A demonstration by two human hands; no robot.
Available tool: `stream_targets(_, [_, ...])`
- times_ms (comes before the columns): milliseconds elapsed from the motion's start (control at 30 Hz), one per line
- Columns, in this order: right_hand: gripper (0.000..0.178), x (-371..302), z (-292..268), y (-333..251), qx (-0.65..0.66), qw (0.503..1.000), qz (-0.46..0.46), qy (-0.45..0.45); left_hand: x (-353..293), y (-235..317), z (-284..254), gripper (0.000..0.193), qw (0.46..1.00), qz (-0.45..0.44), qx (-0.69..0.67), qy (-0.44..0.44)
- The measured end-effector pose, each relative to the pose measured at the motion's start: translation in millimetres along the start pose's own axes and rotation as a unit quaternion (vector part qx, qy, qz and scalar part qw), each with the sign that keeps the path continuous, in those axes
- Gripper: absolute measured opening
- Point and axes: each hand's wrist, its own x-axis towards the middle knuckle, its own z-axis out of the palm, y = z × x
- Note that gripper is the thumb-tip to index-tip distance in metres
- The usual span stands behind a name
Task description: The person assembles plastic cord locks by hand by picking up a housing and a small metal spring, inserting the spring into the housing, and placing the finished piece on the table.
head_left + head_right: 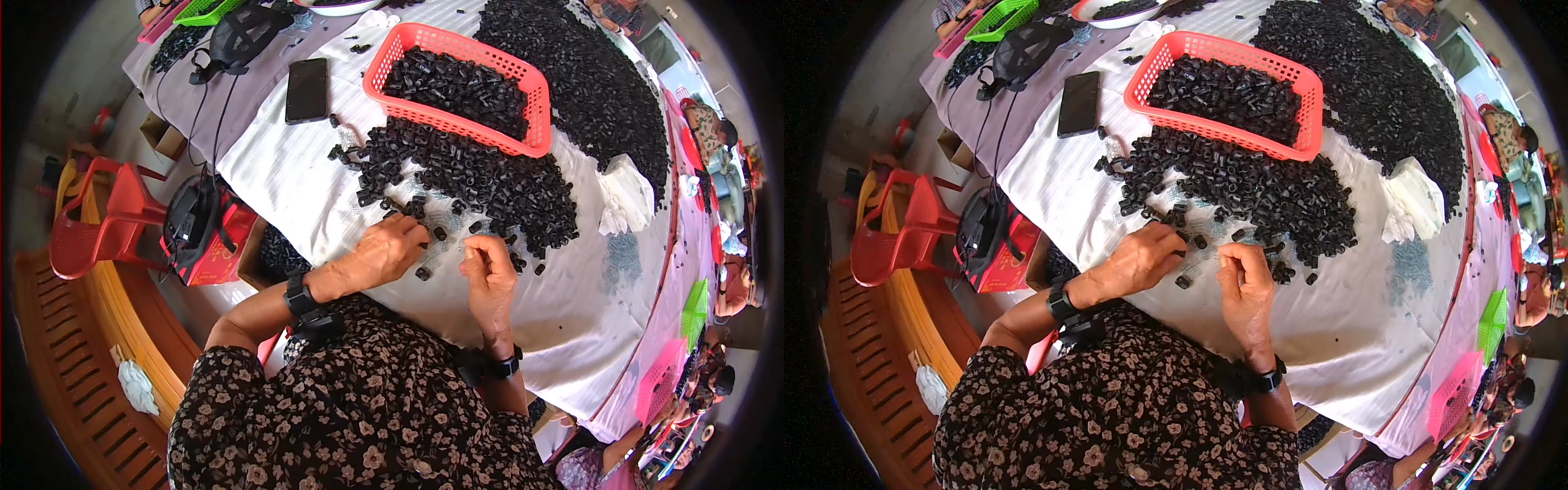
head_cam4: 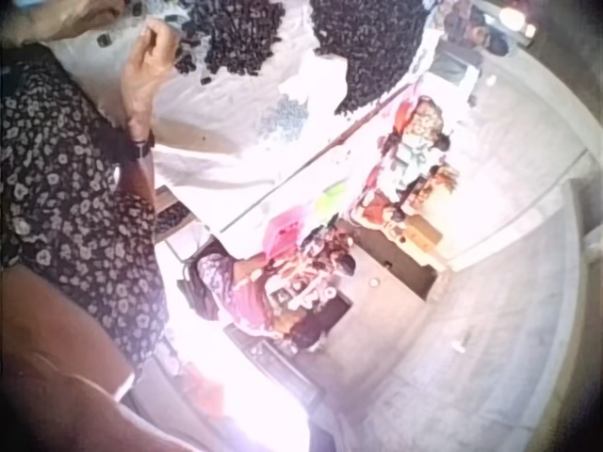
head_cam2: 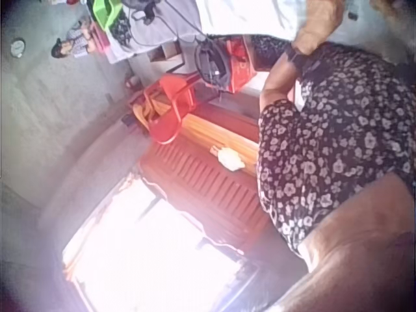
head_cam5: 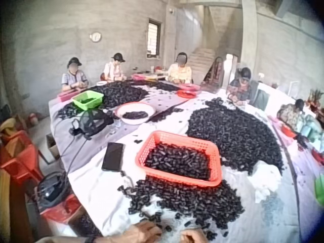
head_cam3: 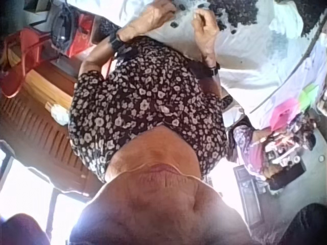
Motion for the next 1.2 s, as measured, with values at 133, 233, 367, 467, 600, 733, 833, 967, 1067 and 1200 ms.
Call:
stream_targets(133, [0.009, -1.5, -1.9, -10.4, 0.078, 0.997, 0.029, 0.003, 2.0, -5.9, -7.4, 0.013, 0.905, -0.195, -0.376, -0.030])
stream_targets(233, [0.009, 0.8, -1.1, -21.9, 0.121, 0.992, 0.030, -0.017, 2.9, 3.4, -6.2, 0.015, 0.893, -0.160, -0.421, 0.024])
stream_targets(367, [0.010, 9.0, 7.4, -34.8, 0.117, 0.990, 0.003, -0.073, 0.0, 17.8, -11.7, 0.018, 0.917, -0.164, -0.362, 0.035])
stream_targets(467, [0.009, 8.0, 16.4, -31.2, 0.132, 0.987, -0.001, -0.090, 2.4, 25.4, -17.8, 0.018, 0.920, -0.173, -0.352, 0.031])
stream_targets(600, [0.008, 5.3, 15.1, -28.7, 0.134, 0.986, 0.023, -0.100, -2.2, 16.9, -8.0, 0.018, 0.897, -0.173, -0.405, 0.030])
stream_targets(733, [0.008, 3.9, 12.7, -26.7, 0.126, 0.985, 0.030, -0.118, -5.4, 11.9, -0.6, 0.018, 0.804, -0.145, -0.572, 0.070])
stream_targets(833, [0.008, 3.5, 12.9, -24.8, 0.148, 0.983, 0.022, -0.110, -6.6, 12.3, -3.0, 0.017, 0.799, -0.150, -0.578, 0.070])
stream_targets(967, [0.009, 6.8, 7.1, -29.5, 0.147, 0.985, 0.012, -0.092, -7.7, 15.8, -10.8, 0.021, 0.835, -0.164, -0.525, 0.023])
stream_targets(1067, [0.009, 8.9, 7.9, -32.8, 0.146, 0.985, 0.016, -0.090, -9.9, 15.5, -8.9, 0.025, 0.852, -0.148, -0.503, 0.010])
stream_targets(1200, [0.007, 9.3, 11.5, -34.0, 0.171, 0.981, 0.037, -0.079, -10.3, 20.5, -5.1, 0.022, 0.842, -0.161, -0.515, 0.020])
